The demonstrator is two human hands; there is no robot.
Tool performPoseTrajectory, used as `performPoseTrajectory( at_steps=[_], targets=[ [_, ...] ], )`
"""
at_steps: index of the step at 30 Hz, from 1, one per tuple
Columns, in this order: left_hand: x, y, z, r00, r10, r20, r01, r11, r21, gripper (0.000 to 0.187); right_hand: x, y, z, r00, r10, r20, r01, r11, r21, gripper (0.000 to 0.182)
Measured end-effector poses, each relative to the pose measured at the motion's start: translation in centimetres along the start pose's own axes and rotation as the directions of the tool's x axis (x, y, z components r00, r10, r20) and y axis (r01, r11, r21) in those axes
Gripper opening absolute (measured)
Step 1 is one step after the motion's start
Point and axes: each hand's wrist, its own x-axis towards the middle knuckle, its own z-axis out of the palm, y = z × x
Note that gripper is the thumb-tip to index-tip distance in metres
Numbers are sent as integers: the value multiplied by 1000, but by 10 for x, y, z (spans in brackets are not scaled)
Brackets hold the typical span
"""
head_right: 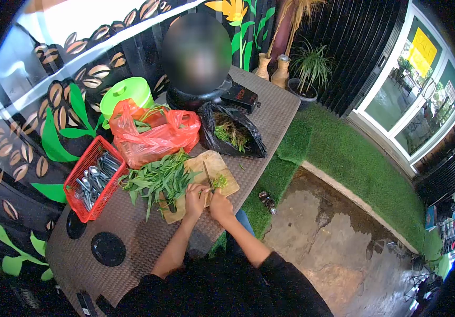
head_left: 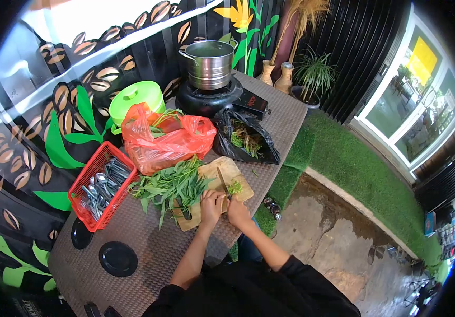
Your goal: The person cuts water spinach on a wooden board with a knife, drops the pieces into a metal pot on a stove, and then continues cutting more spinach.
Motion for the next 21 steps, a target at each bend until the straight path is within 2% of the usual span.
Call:
performPoseTrajectory(
  at_steps=[4,7,11,13,15,18,21],
  targets=[
    [0,0,0,1000,-14,12,14,1000,19,8,-11,-6,11,993,116,10,-115,993,-23,33],
    [-2,5,-1,999,-32,16,32,999,0,8,5,-3,7,999,45,-22,-45,999,-6,32],
    [-1,0,1,999,-29,17,29,999,30,9,-5,-3,13,999,49,-23,-49,999,18,32],
    [-2,1,-1,999,-35,21,35,999,10,9,-10,-5,23,993,118,-32,-120,991,-55,32],
    [-3,3,-2,999,-42,25,42,999,-6,9,-2,-3,20,995,90,-38,-91,995,-35,33],
    [-3,7,-6,1000,10,20,-10,1000,5,10,-1,5,14,998,60,-36,-61,998,-21,35],
    [-5,11,-12,997,73,35,-76,991,106,13,-8,18,7,995,23,-97,-21,1000,20,37]
  ],
)
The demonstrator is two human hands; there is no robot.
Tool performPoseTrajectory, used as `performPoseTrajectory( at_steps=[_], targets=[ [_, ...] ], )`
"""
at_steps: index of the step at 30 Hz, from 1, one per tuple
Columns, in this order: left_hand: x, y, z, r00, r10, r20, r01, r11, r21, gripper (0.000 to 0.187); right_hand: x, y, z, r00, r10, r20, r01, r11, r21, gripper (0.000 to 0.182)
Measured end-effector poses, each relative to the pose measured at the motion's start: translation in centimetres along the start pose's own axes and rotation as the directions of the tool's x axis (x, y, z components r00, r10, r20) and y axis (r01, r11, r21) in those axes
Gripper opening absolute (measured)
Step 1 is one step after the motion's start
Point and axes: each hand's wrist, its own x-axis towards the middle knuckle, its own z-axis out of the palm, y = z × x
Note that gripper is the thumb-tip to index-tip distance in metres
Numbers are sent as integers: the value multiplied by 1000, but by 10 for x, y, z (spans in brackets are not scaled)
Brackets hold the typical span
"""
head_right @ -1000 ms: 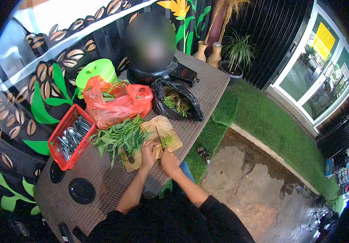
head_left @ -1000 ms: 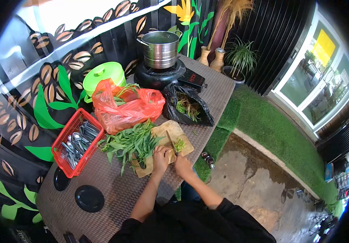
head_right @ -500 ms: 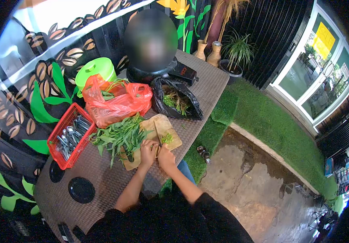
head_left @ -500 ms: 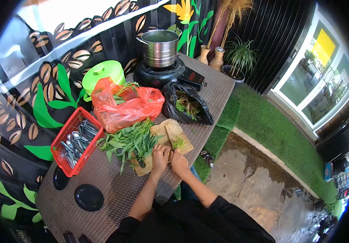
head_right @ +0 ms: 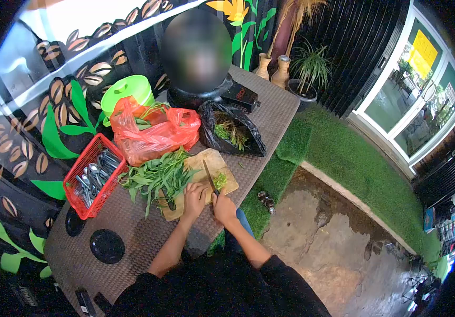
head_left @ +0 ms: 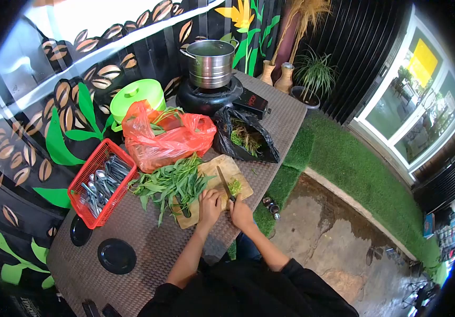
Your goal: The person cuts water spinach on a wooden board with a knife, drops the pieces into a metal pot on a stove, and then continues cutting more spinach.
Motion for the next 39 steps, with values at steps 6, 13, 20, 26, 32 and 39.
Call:
performPoseTrajectory(
  at_steps=[6,13,20,26,32,39],
  targets=[
    [5,-10,6,996,10,89,0,993,-117,17,-10,22,-22,988,-157,-11,156,968,197,40],
    [4,-12,8,998,-56,13,56,996,-62,10,-29,11,-31,987,-145,74,152,985,-87,35],
    [1,-6,7,1000,-31,-2,30,999,-34,10,-33,2,-30,986,-122,115,148,956,-255,30],
    [4,-3,3,999,-20,28,20,1000,1,11,-14,5,6,990,-130,55,140,957,-252,25],
    [4,-4,5,1000,-24,-3,24,999,-25,7,-28,-15,-10,994,-97,45,105,957,-272,19],
    [4,-3,3,1000,-5,2,5,1000,-29,10,-4,-9,0,990,-131,47,138,965,-223,21]
  ],
)
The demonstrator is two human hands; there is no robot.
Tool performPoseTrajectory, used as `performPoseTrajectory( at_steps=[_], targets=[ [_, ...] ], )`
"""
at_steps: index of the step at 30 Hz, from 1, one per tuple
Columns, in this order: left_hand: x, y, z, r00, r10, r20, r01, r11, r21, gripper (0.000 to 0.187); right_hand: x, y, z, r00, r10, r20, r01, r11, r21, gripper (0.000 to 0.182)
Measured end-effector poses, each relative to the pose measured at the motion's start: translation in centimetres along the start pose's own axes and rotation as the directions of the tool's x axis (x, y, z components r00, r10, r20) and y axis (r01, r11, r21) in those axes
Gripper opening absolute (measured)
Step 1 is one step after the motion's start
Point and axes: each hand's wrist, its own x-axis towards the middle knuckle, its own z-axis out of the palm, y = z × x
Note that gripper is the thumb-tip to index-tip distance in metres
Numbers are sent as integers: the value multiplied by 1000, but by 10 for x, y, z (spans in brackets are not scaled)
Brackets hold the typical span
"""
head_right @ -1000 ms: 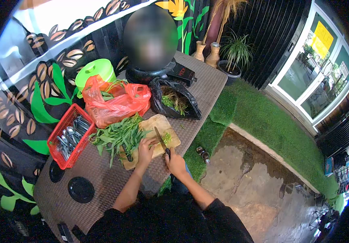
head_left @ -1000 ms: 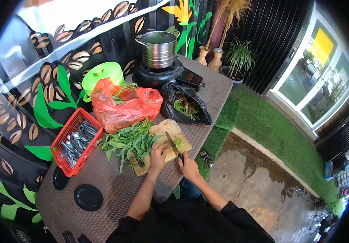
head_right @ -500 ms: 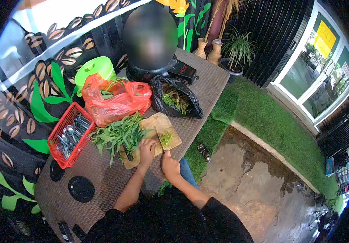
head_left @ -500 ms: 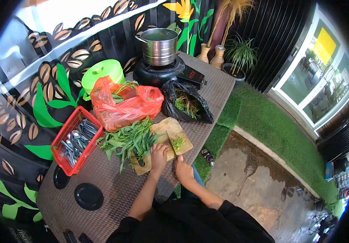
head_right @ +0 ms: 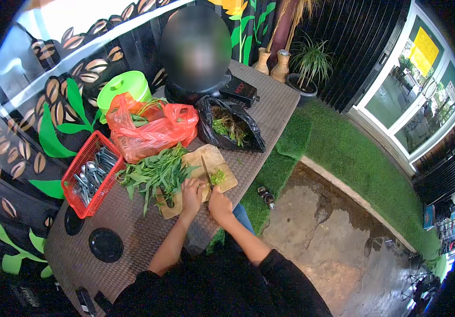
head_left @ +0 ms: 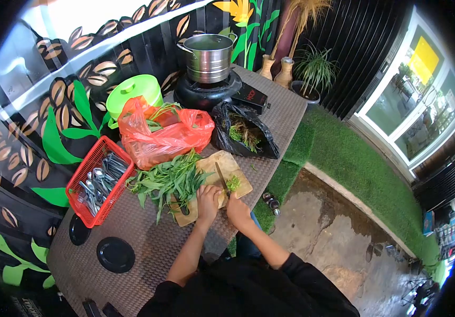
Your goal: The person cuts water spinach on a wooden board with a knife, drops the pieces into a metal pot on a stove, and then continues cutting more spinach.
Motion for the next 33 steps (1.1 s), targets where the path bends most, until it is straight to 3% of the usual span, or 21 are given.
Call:
performPoseTrajectory(
  at_steps=[5,9,12,15,17,20,23,28,33],
  targets=[
    [0,-1,2,1000,-25,-5,25,1000,17,7,-16,-14,9,995,90,32,-88,994,-69,21],
    [-1,1,-1,1000,-13,9,13,1000,-3,9,6,-2,2,995,81,66,-86,994,70,23],
    [-4,-2,-4,999,39,30,-41,998,57,15,-7,10,-4,1000,0,4,-1,999,40,25],
    [-7,-6,-6,993,69,99,-70,998,4,21,-16,16,-13,999,30,-36,-27,995,94,30],
    [-4,-6,-6,993,-17,117,43,974,-224,22,-19,18,-18,999,52,-8,-50,991,122,30],
    [-2,-4,-6,997,-70,33,73,989,-127,20,-15,21,-19,998,-1,-58,11,985,175,30],
    [1,-1,-14,997,-26,74,27,1000,-8,17,-10,24,-16,999,26,-22,-22,989,149,30],
    [-6,-3,0,999,-22,23,23,999,-28,14,-20,12,-29,998,31,52,-31,999,-8,29],
    [-3,-6,4,999,-27,-25,26,998,-53,13,-16,7,5,999,50,22,-49,998,-25,30]
  ],
)
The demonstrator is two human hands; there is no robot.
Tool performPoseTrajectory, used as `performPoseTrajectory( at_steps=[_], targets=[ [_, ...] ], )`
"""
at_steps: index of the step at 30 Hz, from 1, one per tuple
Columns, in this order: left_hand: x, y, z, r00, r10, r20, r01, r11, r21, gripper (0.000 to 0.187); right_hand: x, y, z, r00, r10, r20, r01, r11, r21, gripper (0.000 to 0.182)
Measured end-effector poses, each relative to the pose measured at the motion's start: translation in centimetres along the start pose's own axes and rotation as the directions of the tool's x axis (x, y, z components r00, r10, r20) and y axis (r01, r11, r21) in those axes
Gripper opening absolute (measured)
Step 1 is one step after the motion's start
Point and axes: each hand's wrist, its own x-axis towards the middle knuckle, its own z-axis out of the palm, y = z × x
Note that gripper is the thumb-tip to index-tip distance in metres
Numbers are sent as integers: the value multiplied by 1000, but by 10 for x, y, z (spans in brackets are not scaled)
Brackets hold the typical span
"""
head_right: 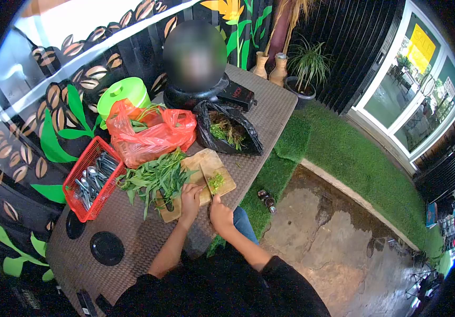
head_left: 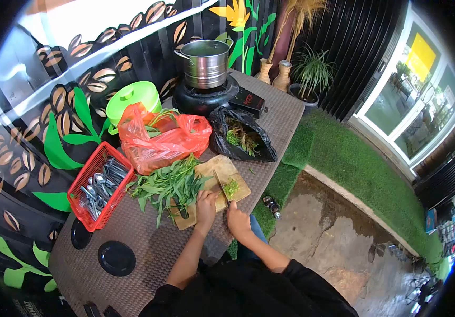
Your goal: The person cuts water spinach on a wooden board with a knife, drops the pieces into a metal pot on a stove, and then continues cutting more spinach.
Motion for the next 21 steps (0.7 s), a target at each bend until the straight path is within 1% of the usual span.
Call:
performPoseTrajectory(
  at_steps=[2,4,5,7,9,11,13,14,17,18,20,21],
  targets=[
    [-2,2,-1,1000,-6,1,6,1000,-5,13,10,3,1,999,-2,33,1,1000,22,30],
    [-6,0,0,1000,-3,1,3,1000,12,14,18,7,-5,998,-63,-20,64,997,50,30],
    [-5,-2,0,1000,9,-7,-9,999,31,15,14,6,-7,998,-64,-22,65,997,51,30],
    [-2,6,-5,1000,13,-13,-13,1000,23,16,-3,-4,-23,1000,-17,18,16,998,66,27],
    [-2,9,-7,1000,11,-17,-11,1000,11,17,-1,-5,-4,1000,4,27,-6,999,52,28],
    [-2,8,-4,1000,-23,0,23,1000,0,17,10,-1,4,999,24,34,-25,999,36,29],
    [-6,2,-1,1000,-11,-16,11,1000,9,17,27,6,3,999,9,43,-14,994,110,30],
    [-6,-1,1,999,9,-34,-8,1000,18,17,33,14,4,999,-37,14,35,990,137,29],
    [-5,2,-2,999,23,-30,-23,1000,14,16,21,7,-32,997,-67,45,62,992,105,28],
    [-6,2,-2,999,23,-30,-22,1000,13,16,15,4,-32,997,-67,46,62,993,104,28],
    [-5,1,-1,1000,18,-19,-18,1000,18,15,1,-4,-23,1000,7,2,-7,999,40,27],
    [-5,0,-1,1000,18,-19,-18,1000,18,15,0,-7,-17,1000,7,2,-7,999,41,27]
  ],
)
